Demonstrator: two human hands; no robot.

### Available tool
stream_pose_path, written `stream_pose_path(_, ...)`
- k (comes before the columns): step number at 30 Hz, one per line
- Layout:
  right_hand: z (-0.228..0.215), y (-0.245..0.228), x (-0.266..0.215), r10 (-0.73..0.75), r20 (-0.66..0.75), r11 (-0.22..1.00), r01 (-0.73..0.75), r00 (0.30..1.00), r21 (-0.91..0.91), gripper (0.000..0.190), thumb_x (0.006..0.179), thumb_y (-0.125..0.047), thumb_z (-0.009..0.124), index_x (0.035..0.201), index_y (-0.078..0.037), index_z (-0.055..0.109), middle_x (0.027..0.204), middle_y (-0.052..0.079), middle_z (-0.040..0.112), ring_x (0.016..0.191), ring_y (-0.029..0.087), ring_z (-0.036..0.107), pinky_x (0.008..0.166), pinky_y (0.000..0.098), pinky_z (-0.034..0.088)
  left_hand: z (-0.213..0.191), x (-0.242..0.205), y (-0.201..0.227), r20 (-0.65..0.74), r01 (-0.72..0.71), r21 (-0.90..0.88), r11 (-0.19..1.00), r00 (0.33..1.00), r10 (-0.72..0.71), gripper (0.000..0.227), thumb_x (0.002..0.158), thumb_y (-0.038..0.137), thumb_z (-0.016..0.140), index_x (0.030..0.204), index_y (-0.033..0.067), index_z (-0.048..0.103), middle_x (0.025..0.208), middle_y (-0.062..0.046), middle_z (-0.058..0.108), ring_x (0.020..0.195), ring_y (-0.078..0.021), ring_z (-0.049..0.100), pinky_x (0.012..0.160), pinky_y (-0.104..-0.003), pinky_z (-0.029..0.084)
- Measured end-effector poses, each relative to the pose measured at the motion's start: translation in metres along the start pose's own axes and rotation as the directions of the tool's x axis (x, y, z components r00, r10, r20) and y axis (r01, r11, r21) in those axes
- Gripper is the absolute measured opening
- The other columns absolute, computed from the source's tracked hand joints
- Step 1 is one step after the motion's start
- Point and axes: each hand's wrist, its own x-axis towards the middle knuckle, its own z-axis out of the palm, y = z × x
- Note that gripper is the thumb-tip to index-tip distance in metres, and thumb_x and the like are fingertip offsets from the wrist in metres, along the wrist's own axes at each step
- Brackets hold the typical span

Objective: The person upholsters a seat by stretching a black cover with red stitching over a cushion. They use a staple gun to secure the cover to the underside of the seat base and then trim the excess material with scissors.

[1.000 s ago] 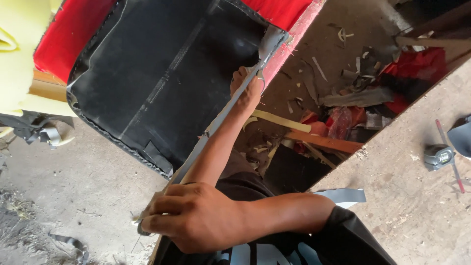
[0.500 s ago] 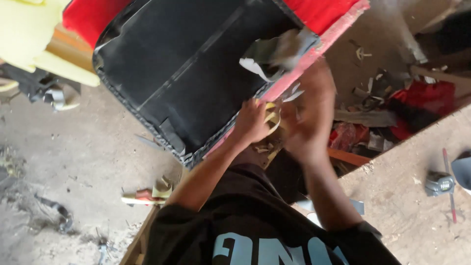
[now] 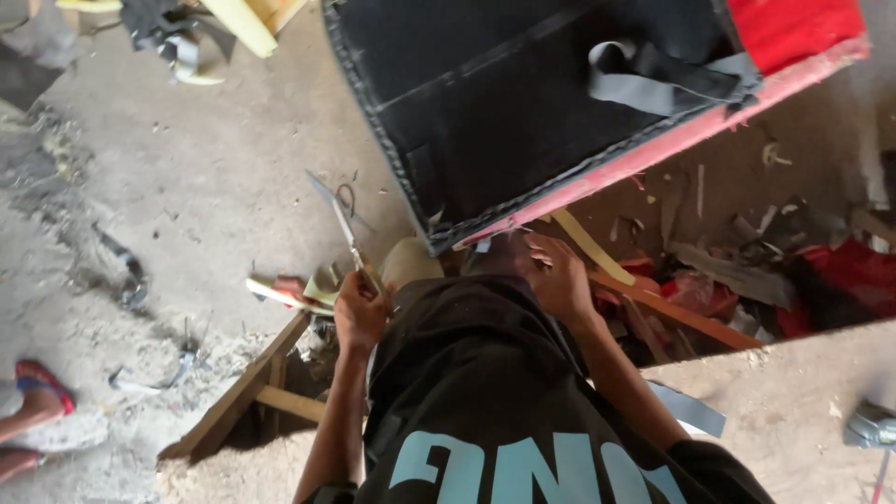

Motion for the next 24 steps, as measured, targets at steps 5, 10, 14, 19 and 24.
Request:
stream_pose_path(5, 0.063, -0.038, 0.029, -0.328, 0.074, 0.920, 0.336, 0.942, -0.201, 0.047, 0.084, -0.018, 0.088, 0.128, -0.014, 0.074, 0.112, 0.008, 0.072, 0.100, 0.027, 0.077, 0.088, 0.0396, 0.063, -0.002, -0.009, -0.012, 0.010, 0.007, -0.090, 0.996, 1.000, -0.006, 0.034, 0.079, 0.036, 0.082, 0.101, 0.0133, 0.072, 0.086, -0.015, 0.074, 0.090, -0.0354, 0.075, 0.081, -0.049, 0.057)
stream_pose_path(10, 0.096, -0.032, 0.063, -0.561, 0.171, 0.741, 0.583, 0.810, -0.332, 0.055, 0.078, -0.024, 0.089, 0.129, -0.013, 0.073, 0.109, 0.009, 0.068, 0.101, 0.033, 0.073, 0.089, 0.0469, 0.058, 0.010, -0.011, -0.033, -0.004, -0.013, -0.098, 0.995, 1.000, 0.013, 0.037, 0.074, 0.030, 0.082, 0.106, 0.0140, 0.073, 0.093, -0.015, 0.072, 0.096, -0.0348, 0.076, 0.085, -0.050, 0.059)
stream_pose_path(14, 0.105, -0.037, 0.077, -0.553, 0.244, 0.706, 0.604, 0.797, -0.369, 0.044, 0.078, -0.022, 0.089, 0.117, -0.011, 0.073, 0.096, 0.009, 0.067, 0.092, 0.034, 0.072, 0.083, 0.0484, 0.058, 0.030, 0.004, -0.062, -0.081, -0.125, -0.085, 0.989, 0.990, 0.118, 0.034, 0.076, 0.033, 0.082, 0.103, 0.0166, 0.069, 0.094, -0.010, 0.068, 0.093, -0.0334, 0.074, 0.080, -0.047, 0.059)
stream_pose_path(19, 0.104, -0.081, 0.074, -0.366, 0.278, 0.811, 0.451, 0.888, -0.373, 0.032, 0.084, -0.032, 0.088, 0.101, -0.009, 0.074, 0.086, 0.010, 0.071, 0.085, 0.037, 0.074, 0.078, 0.0490, 0.058, 0.012, 0.023, -0.069, -0.055, -0.375, 0.024, 0.927, 0.925, 0.376, 0.041, 0.076, 0.027, 0.082, 0.112, 0.0133, 0.068, 0.096, -0.012, 0.064, 0.094, -0.0412, 0.070, 0.079, -0.054, 0.058)
stream_pose_path(24, 0.118, -0.070, 0.090, -0.058, 0.238, 0.845, 0.175, 0.969, -0.506, 0.026, 0.086, -0.043, 0.080, 0.101, -0.022, 0.078, 0.087, 0.002, 0.079, 0.091, 0.031, 0.077, 0.079, 0.0467, 0.059, -0.005, 0.040, -0.055, -0.017, -0.504, 0.165, 0.848, 0.858, 0.514, 0.035, 0.072, 0.030, 0.083, 0.099, 0.0137, 0.067, 0.090, -0.011, 0.064, 0.095, -0.0401, 0.069, 0.078, -0.052, 0.057)
